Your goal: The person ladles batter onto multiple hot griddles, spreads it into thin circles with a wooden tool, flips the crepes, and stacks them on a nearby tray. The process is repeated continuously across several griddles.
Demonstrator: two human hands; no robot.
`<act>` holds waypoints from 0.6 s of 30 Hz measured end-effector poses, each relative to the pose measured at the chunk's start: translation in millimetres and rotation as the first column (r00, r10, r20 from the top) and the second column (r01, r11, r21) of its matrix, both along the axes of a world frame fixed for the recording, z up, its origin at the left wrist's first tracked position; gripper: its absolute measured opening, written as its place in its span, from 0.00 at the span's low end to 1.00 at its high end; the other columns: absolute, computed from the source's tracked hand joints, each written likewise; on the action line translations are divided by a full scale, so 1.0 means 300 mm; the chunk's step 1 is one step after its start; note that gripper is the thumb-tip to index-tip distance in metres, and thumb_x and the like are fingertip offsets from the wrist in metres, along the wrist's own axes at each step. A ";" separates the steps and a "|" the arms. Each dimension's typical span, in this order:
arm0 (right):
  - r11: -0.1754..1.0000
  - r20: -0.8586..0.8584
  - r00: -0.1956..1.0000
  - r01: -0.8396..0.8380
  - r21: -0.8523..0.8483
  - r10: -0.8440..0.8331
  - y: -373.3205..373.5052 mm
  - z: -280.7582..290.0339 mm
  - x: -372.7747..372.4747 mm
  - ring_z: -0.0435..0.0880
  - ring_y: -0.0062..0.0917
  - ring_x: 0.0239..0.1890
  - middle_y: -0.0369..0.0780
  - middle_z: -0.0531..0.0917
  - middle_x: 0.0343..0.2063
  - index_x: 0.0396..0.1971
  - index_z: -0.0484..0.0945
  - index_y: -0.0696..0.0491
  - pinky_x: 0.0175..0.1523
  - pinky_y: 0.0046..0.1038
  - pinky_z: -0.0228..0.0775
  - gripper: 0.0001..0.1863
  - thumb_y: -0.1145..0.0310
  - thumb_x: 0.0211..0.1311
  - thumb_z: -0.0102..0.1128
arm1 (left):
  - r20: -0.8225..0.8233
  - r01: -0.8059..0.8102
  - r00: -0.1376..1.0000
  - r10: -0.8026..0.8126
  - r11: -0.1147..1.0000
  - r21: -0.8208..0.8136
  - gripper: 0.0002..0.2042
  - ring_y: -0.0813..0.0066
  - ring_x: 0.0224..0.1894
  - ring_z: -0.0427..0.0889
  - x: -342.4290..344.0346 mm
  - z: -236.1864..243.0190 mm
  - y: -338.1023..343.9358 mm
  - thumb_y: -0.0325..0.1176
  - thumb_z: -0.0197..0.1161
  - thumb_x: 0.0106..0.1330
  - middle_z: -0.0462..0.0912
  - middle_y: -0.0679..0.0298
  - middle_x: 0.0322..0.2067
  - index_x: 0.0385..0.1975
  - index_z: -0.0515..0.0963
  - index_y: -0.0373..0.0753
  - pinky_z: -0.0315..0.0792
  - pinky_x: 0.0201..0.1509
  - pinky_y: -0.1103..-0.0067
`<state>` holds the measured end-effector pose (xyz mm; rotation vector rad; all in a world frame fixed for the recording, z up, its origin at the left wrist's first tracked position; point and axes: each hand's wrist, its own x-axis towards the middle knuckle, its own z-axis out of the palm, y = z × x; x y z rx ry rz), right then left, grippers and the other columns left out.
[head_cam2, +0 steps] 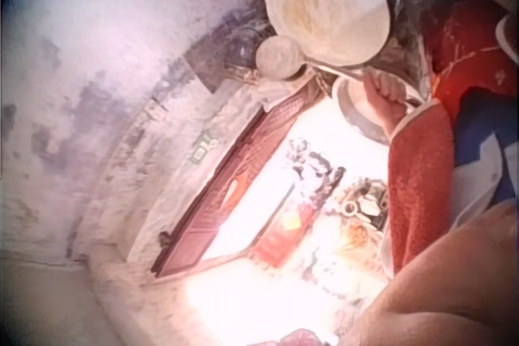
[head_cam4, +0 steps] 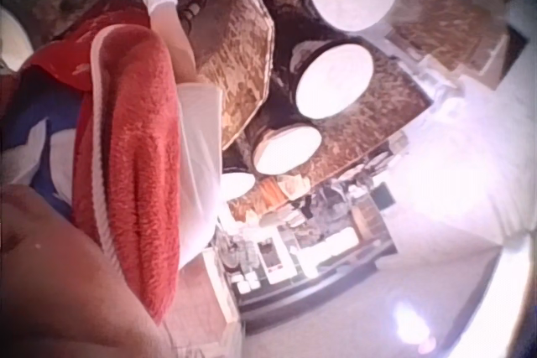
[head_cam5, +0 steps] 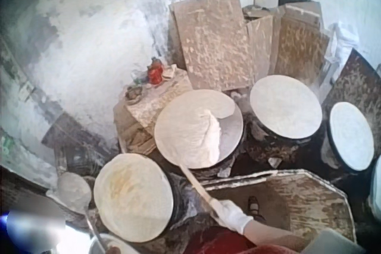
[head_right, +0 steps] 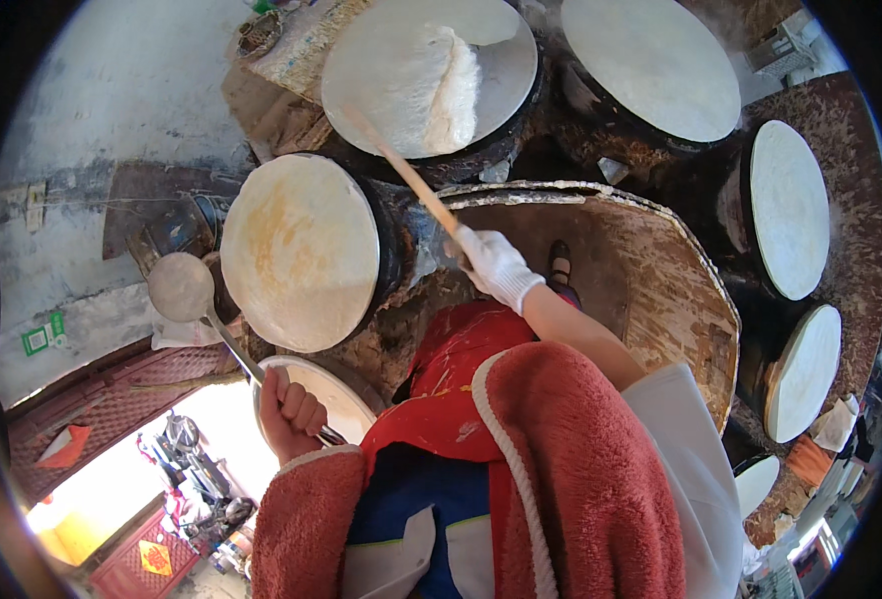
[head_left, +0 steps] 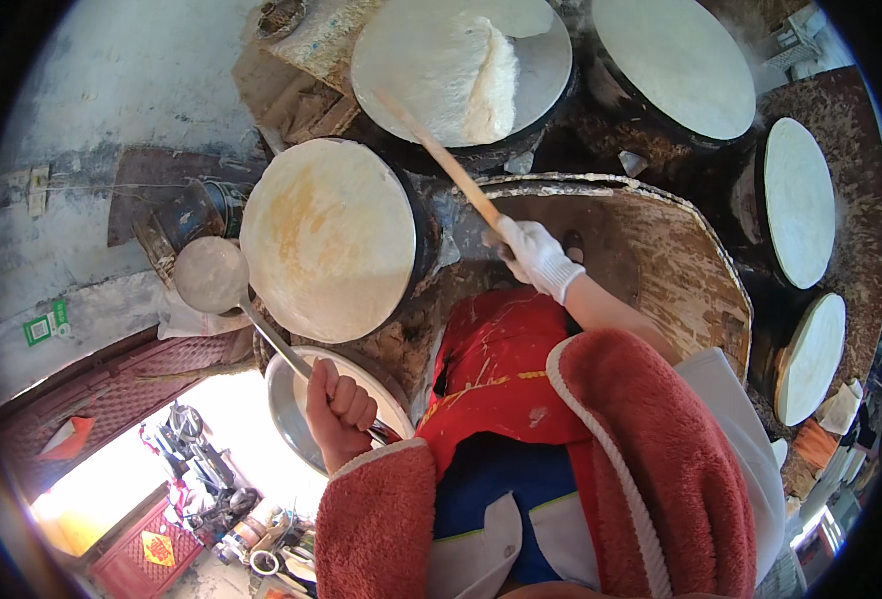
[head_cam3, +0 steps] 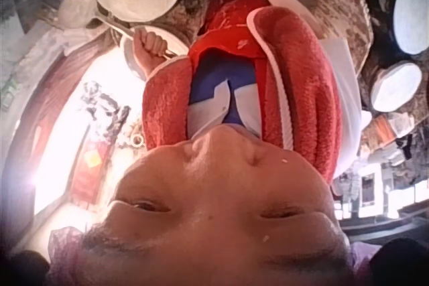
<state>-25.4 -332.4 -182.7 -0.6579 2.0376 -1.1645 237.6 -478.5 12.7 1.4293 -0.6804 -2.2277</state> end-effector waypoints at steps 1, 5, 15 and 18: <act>0.971 0.497 0.847 0.085 0.223 -0.188 0.045 -0.007 0.001 0.78 0.25 0.26 0.38 0.78 0.22 0.34 0.77 0.52 0.29 0.30 0.70 0.15 0.55 0.64 0.50 | 0.016 0.023 1.000 -0.023 1.000 0.000 0.18 0.85 0.08 0.45 -0.013 0.000 0.007 0.43 0.43 0.76 0.48 0.77 0.09 0.20 0.59 0.48 0.45 0.10 0.82; 0.908 0.656 0.650 0.394 0.142 -0.385 0.198 0.023 -0.167 0.61 0.18 0.08 0.34 0.68 0.12 0.35 0.79 0.54 0.14 0.23 0.50 0.21 0.50 0.67 0.48 | -0.039 0.082 0.996 -0.082 0.997 -0.003 0.18 0.84 0.09 0.46 -0.067 -0.006 0.039 0.43 0.43 0.76 0.48 0.77 0.09 0.20 0.59 0.48 0.45 0.11 0.82; 0.994 0.524 0.850 -0.095 0.055 0.052 0.302 0.033 -0.233 0.74 0.26 0.21 0.40 0.77 0.18 0.27 0.79 0.53 0.30 0.27 0.68 0.22 0.51 0.66 0.47 | 0.021 0.083 0.996 -0.083 0.996 -0.028 0.18 0.84 0.09 0.45 -0.209 0.008 0.145 0.44 0.45 0.75 0.48 0.77 0.09 0.21 0.58 0.48 0.44 0.11 0.81; 0.995 0.243 0.969 -0.064 0.070 0.045 0.416 0.026 -0.339 0.74 0.24 0.21 0.38 0.78 0.21 0.30 0.80 0.56 0.30 0.27 0.68 0.22 0.51 0.66 0.48 | 0.016 0.105 0.994 -0.105 0.993 -0.047 0.18 0.84 0.09 0.44 -0.248 0.007 0.169 0.44 0.45 0.75 0.48 0.77 0.09 0.21 0.58 0.48 0.44 0.11 0.81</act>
